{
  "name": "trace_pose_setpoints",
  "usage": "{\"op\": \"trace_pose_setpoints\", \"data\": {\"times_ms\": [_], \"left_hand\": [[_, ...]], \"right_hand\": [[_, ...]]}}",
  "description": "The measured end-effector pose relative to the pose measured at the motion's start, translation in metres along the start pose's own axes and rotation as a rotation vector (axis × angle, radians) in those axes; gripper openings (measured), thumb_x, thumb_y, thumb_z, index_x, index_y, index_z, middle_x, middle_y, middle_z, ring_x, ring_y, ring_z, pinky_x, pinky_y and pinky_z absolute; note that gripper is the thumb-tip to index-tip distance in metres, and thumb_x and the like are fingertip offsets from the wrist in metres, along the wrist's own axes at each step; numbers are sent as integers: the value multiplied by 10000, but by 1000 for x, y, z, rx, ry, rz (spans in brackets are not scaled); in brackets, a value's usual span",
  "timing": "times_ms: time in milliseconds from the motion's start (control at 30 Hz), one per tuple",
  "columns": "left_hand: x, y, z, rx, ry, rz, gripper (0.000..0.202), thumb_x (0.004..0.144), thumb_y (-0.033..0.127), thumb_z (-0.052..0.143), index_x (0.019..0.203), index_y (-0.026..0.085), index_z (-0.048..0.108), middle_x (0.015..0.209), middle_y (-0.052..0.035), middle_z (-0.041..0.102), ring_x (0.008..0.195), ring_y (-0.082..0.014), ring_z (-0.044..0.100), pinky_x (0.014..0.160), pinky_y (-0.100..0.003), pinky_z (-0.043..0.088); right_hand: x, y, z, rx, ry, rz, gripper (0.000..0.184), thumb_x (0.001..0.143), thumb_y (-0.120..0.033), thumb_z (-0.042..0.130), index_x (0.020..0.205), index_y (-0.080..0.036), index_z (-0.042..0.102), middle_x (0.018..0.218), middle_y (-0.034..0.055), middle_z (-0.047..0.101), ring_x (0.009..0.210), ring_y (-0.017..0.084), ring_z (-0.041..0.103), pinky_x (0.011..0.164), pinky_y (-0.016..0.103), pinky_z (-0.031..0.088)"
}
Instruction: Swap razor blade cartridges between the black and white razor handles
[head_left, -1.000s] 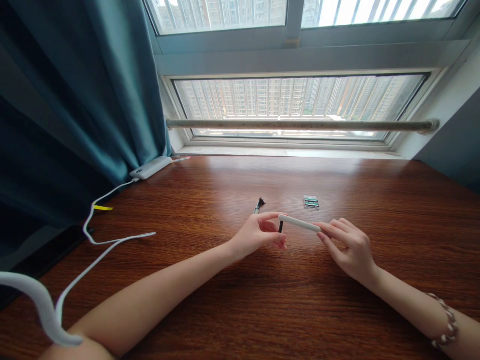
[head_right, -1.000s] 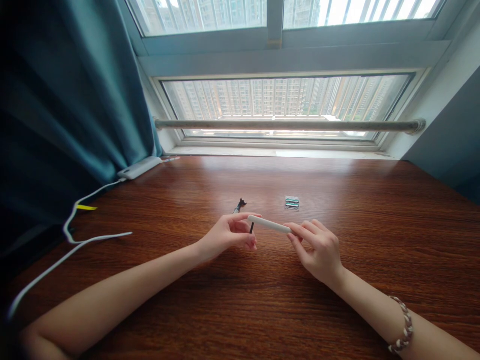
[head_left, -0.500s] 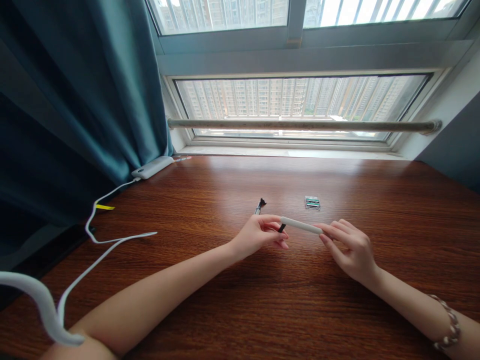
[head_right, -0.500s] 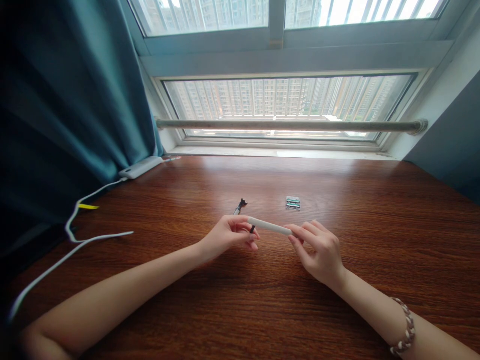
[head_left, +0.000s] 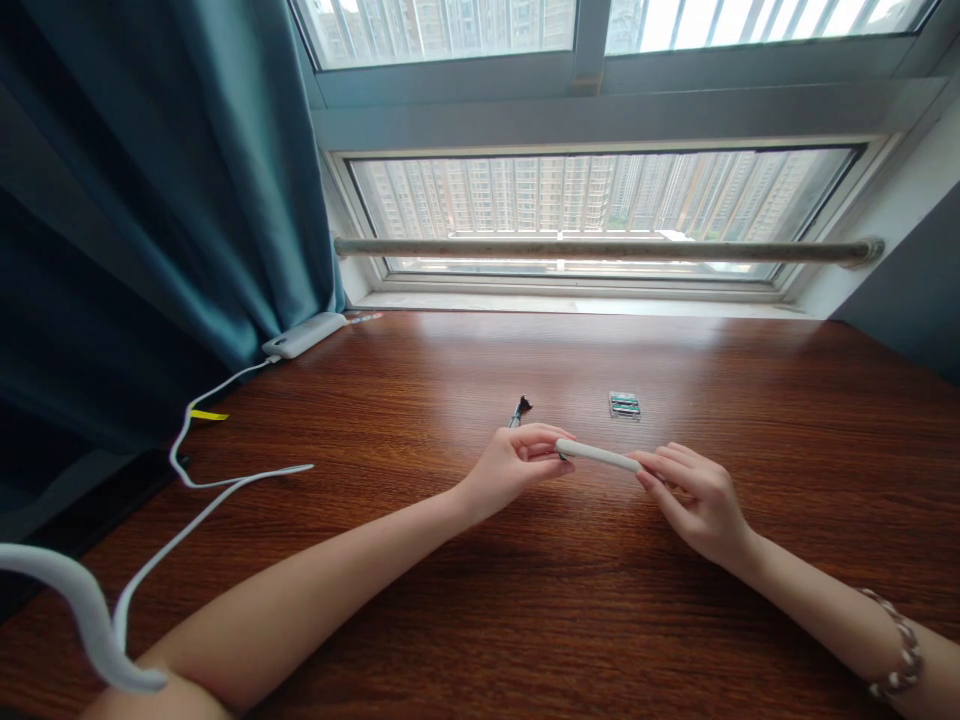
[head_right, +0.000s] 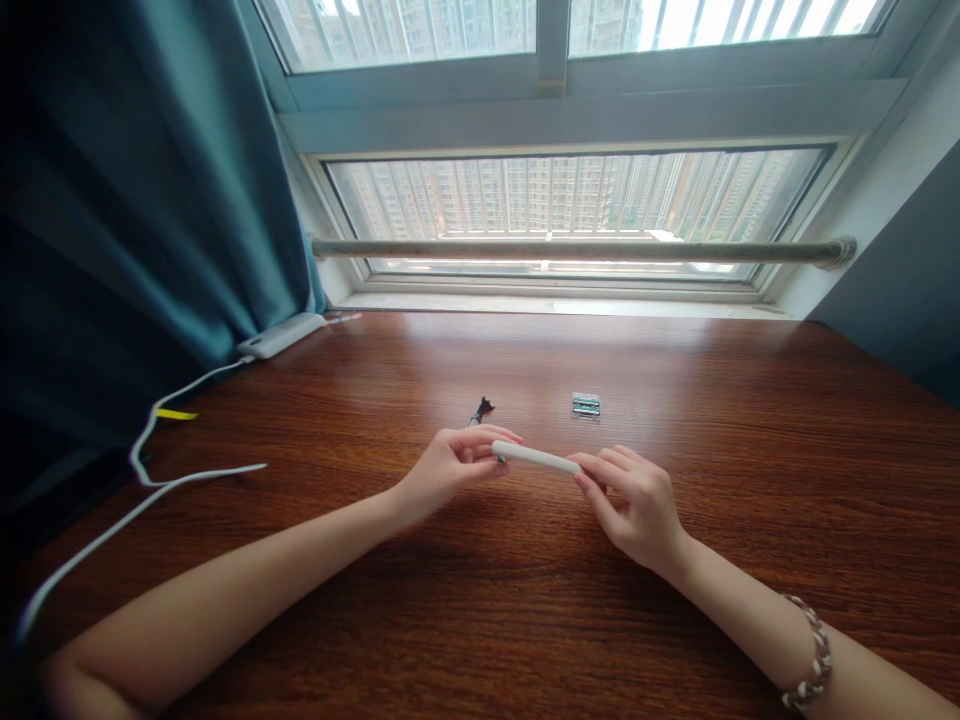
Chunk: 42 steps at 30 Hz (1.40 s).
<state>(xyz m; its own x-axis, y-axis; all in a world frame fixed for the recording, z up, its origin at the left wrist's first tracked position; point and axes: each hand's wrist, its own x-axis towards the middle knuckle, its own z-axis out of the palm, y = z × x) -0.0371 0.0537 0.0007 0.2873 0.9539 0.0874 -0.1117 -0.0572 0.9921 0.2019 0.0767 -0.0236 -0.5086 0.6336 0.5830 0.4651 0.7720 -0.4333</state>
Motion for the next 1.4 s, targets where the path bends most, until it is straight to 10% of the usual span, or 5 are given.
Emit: {"op": "trace_pose_setpoints", "data": {"times_ms": [1400], "left_hand": [[-1, -1, 4, 32, 64, -19, 508, 616, 226, 707, 1086, 149, 532, 837, -41, 626, 793, -195, 631, 791, -350, 488]], "right_hand": [[0, 1, -2, -124, -24, -24, 187, 789, -203, 509, 935, -190, 625, 659, 25, 567, 600, 147, 482, 567, 273, 382]]}}
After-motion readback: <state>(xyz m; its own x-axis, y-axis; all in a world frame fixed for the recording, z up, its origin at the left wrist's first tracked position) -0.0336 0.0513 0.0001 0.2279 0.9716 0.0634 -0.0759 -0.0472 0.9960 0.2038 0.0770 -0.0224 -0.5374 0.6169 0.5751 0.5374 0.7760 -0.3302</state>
